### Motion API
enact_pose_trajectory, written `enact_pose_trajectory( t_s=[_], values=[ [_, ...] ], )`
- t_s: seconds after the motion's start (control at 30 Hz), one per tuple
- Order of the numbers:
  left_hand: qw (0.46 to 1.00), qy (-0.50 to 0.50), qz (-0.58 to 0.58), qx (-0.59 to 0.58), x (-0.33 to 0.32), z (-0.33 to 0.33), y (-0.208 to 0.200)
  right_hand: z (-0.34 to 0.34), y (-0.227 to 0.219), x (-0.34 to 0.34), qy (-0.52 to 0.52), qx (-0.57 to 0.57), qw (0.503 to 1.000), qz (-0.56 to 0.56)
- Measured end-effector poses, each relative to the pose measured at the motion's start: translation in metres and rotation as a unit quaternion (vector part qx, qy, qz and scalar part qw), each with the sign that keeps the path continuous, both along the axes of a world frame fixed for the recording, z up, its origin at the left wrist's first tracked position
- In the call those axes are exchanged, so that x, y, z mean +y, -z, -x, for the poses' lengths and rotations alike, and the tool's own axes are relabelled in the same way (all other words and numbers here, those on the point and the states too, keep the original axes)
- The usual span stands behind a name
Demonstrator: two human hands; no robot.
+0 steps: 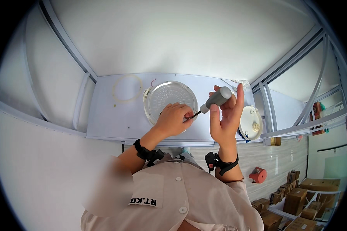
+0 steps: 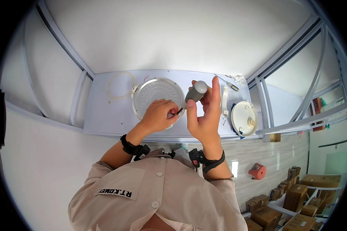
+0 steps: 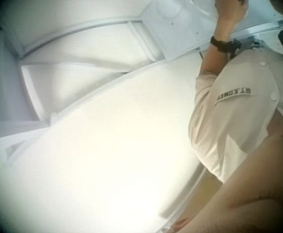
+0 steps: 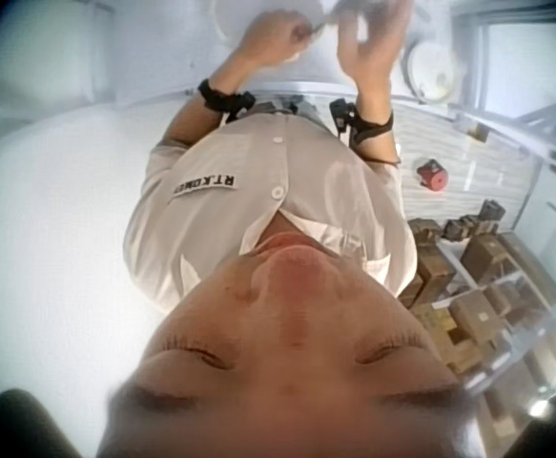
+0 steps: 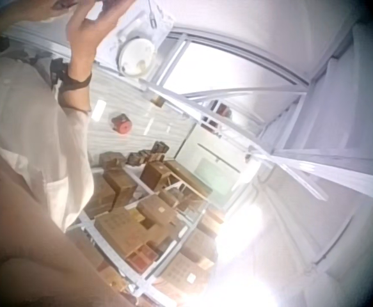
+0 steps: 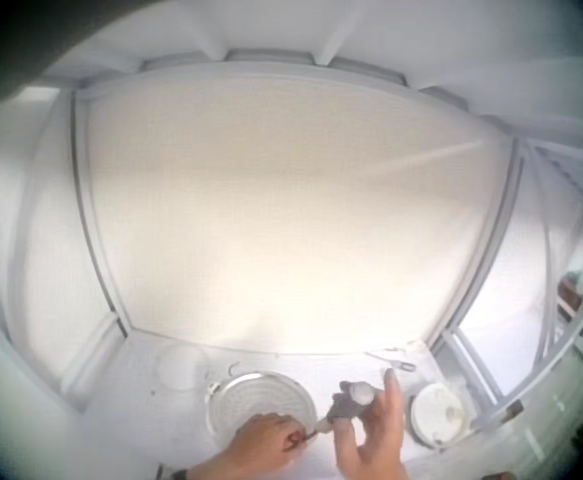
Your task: The person wipes a white plastic appliance part with a blue cloth, then uses a screwdriver to remove screws from the part. They separate the components and continue unscrewing parts on the workbench.
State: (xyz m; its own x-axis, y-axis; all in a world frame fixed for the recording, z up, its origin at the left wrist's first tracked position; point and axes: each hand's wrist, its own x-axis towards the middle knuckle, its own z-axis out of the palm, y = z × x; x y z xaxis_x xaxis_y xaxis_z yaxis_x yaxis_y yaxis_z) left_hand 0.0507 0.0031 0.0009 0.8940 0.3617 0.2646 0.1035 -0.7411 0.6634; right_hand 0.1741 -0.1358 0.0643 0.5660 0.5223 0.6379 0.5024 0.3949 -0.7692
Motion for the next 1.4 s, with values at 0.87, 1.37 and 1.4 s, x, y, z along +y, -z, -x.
enact_pose_trajectory(
  t_s=[0.87, 1.37, 1.4],
  values=[
    [0.999, -0.033, 0.043, 0.006, -0.003, 0.000, -0.002, -0.006, -0.005, 0.000, 0.005, -0.067, 0.998, -0.003],
    [1.000, -0.012, -0.007, 0.022, -0.004, 0.004, -0.006, -0.024, -0.004, -0.014, 0.112, -0.019, 0.993, -0.042],
    [1.000, -0.016, -0.014, 0.016, -0.005, 0.004, -0.006, -0.024, -0.001, -0.014, 0.110, -0.020, 0.993, -0.046]
  ],
)
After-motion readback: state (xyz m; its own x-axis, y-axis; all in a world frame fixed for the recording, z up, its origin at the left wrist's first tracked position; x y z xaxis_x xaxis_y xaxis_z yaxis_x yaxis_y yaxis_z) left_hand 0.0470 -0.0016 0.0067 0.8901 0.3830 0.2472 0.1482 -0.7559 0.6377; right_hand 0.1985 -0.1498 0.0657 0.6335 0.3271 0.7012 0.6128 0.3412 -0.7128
